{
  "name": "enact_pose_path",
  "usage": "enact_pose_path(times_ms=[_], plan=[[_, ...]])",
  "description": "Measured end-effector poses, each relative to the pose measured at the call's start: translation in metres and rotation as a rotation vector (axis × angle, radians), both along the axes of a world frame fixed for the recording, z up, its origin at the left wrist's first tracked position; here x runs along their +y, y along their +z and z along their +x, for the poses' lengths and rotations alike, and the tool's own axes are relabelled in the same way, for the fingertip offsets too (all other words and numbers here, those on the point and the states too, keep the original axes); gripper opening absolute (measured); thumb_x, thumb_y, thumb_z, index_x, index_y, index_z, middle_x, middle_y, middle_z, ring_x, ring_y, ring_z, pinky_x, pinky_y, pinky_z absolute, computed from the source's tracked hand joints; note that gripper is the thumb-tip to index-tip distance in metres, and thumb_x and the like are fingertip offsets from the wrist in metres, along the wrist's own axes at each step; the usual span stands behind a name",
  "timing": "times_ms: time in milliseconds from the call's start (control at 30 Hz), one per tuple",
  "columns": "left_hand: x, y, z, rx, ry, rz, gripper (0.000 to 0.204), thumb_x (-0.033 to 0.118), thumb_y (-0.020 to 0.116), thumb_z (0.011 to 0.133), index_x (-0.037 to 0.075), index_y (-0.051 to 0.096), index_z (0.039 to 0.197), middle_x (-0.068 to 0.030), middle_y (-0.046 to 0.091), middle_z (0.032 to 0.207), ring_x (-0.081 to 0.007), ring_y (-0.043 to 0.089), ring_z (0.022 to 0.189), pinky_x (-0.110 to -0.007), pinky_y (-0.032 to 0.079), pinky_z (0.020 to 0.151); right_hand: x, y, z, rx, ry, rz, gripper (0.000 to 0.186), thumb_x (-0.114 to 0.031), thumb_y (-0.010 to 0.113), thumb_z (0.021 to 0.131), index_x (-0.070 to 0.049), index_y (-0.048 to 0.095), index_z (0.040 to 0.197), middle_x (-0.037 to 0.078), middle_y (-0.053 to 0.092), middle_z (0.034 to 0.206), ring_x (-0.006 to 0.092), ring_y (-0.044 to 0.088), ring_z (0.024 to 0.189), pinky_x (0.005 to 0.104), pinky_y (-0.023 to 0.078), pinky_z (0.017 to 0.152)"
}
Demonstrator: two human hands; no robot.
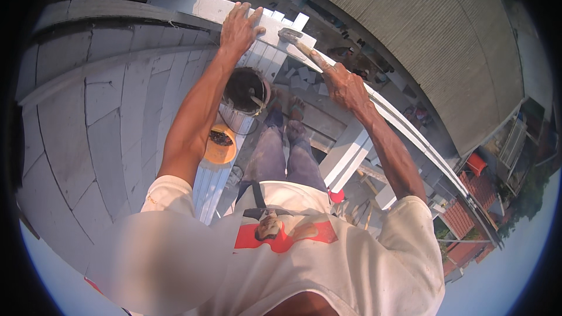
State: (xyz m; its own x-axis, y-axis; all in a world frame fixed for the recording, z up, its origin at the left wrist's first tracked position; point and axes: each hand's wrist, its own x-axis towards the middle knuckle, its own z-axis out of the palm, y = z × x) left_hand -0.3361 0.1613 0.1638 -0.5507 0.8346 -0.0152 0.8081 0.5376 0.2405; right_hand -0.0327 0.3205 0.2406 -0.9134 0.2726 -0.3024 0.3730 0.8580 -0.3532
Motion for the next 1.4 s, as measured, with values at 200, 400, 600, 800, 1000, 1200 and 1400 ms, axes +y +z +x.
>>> enact_pose_path(times_ms=[200, 400, 600, 800, 1000, 1200, 1400], plan=[[-0.002, 0.009, 0.002, 0.009, -0.007, -0.044, 0.064, 0.042, 0.077, 0.089, 0.024, 0.059, 0.148, -0.0153, 0.05, 0.153, -0.0377, 0.039, 0.149, -0.051, 0.039, 0.118, -0.011, -0.002, 0.007, 0.017, -0.03, -0.028, 0.074, -0.014, 0.065, 0.101, -0.037, 0.034, 0.163, 0.012, 0.064, 0.095, 0.0274, 0.068, 0.08, 0.0444, 0.062, 0.075], [0.001, 0.005, 0.002, -0.023, 0.018, -0.098, 0.063, 0.045, 0.072, 0.094, 0.027, 0.055, 0.151, -0.0121, 0.044, 0.159, -0.0342, 0.031, 0.154, -0.053, 0.033, 0.123, -0.018, -0.001, 0.008, 0.07, -0.064, -0.046, 0.087, -0.011, 0.064, 0.098, -0.044, 0.022, 0.165, 0.015, 0.063, 0.096, 0.0319, 0.07, 0.078, 0.0461, 0.061, 0.069], [-0.003, 0.004, -0.002, -0.051, 0.074, 0.058, 0.061, 0.039, 0.074, 0.094, 0.023, 0.056, 0.15, -0.0175, 0.047, 0.156, -0.0385, 0.037, 0.151, -0.061, 0.031, 0.122, -0.042, 0.022, 0.028, 0.208, -0.172, -0.299, 0.075, -0.018, 0.073, 0.095, -0.016, 0.035, 0.16, 0.024, 0.071, 0.116, 0.0378, 0.073, 0.102, 0.0483, 0.06, 0.084], [-0.065, 0.019, 0.089, -0.307, 0.464, 0.609, 0.058, 0.018, 0.075, 0.092, 0.004, 0.057, 0.145, -0.0215, 0.052, 0.149, -0.0424, 0.048, 0.139, -0.052, 0.039, 0.116, -0.112, 0.03, 0.098, -0.295, -0.611, -0.922, 0.028, -0.021, 0.074, 0.094, -0.002, 0.061, 0.109, 0.004, 0.062, 0.072, 0.0132, 0.055, 0.055, 0.033, 0.043, 0.049], [-0.226, -0.066, 0.284, -0.863, 0.881, 0.15, 0.057, 0.022, 0.075, 0.09, -0.002, 0.06, 0.14, -0.0259, 0.06, 0.138, -0.0394, 0.056, 0.132, -0.044, 0.043, 0.114, -0.157, 0.01, 0.138, -0.523, -0.817, -1.203, 0.021, -0.012, 0.071, 0.096, -0.002, 0.056, 0.105, 0.005, 0.065, 0.07, 0.0114, 0.058, 0.048, 0.0266, 0.048, 0.042], [-0.303, -0.058, 0.414, -1.292, 1.238, -0.304, 0.073, 0.05, 0.064, 0.097, -0.006, 0.056, 0.143, -0.0304, 0.056, 0.145, -0.0428, 0.052, 0.139, -0.045, 0.041, 0.117, -0.139, -0.047, 0.18, -0.837, -0.598, -1.034, 0.025, -0.015, 0.075, 0.095, -0.004, 0.054, 0.101, 0.004, 0.059, 0.066, 0.0114, 0.052, 0.041, 0.0279, 0.044, 0.036], [-0.336, -0.119, 0.473, -1.366, 1.443, 0.17, 0.061, 0.046, 0.065, 0.098, -0.002, 0.065, 0.136, -0.0231, 0.072, 0.125, -0.0322, 0.067, 0.121, -0.04, 0.048, 0.106, -0.133, -0.08, 0.205, -0.923, -0.436, -0.922, 0.034, -0.021, 0.081, 0.092, -0.005, 0.052, 0.101, 0.003, 0.056, 0.066, 0.0117, 0.051, 0.041, 0.0281, 0.043, 0.035]])
